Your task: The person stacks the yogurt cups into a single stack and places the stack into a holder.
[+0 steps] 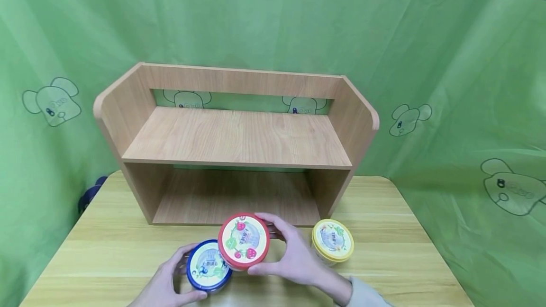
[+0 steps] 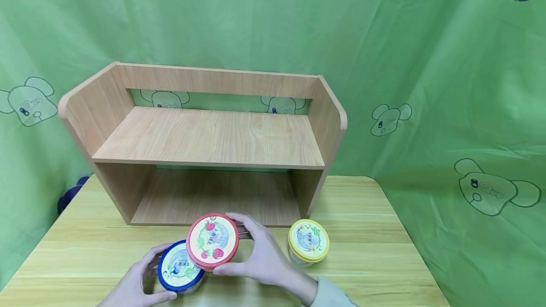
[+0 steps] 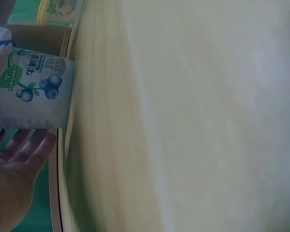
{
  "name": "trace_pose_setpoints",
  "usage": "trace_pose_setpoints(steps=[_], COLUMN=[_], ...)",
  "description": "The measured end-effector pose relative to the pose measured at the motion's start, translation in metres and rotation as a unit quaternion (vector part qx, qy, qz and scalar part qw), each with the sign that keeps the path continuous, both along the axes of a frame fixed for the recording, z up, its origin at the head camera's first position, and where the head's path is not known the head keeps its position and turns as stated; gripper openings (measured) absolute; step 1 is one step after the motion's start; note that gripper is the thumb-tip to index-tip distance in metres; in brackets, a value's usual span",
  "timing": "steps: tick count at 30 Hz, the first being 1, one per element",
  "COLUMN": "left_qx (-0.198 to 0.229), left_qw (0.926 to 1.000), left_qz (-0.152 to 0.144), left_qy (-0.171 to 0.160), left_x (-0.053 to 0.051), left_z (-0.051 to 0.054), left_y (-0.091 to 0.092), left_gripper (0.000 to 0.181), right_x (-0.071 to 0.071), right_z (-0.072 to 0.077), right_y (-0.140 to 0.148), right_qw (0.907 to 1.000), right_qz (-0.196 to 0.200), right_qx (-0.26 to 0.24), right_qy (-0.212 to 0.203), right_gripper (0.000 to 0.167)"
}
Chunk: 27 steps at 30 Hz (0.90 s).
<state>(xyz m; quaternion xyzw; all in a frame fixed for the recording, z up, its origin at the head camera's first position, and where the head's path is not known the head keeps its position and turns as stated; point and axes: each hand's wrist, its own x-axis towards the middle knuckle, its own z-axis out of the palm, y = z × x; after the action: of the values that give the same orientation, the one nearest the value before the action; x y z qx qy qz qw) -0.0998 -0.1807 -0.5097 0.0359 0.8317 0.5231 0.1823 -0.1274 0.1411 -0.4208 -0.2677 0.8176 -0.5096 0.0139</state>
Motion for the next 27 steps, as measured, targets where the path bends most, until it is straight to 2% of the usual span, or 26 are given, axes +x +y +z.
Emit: trace_pose_setpoints(steps=[9, 18, 27], left_qx=[0.011, 0.011, 0.003], left_qw=[0.9996, 0.9994, 0.9996], left_qz=[-0.015, -0.021, -0.022], left_qy=[0.024, 0.025, 0.018], left_x=[-0.001, -0.002, -0.002], left_z=[0.002, 0.0, -0.001], left_y=[-0.001, -0.003, -0.003], left_gripper=[0.099, 0.099, 0.099], right_x=[-0.001, -0.003, -0.003], right_z=[-0.002, -0.002, -0.007], right_y=[-0.012, -0.028, -0.039], right_qw=[0.9998, 0.9981, 0.9969], right_qz=[0.007, 0.023, 0.044], right_qx=[-0.01, -0.036, -0.049], right_qy=[-0.014, -0.043, -0.042], right_gripper=[0.094, 0.094, 0.094])
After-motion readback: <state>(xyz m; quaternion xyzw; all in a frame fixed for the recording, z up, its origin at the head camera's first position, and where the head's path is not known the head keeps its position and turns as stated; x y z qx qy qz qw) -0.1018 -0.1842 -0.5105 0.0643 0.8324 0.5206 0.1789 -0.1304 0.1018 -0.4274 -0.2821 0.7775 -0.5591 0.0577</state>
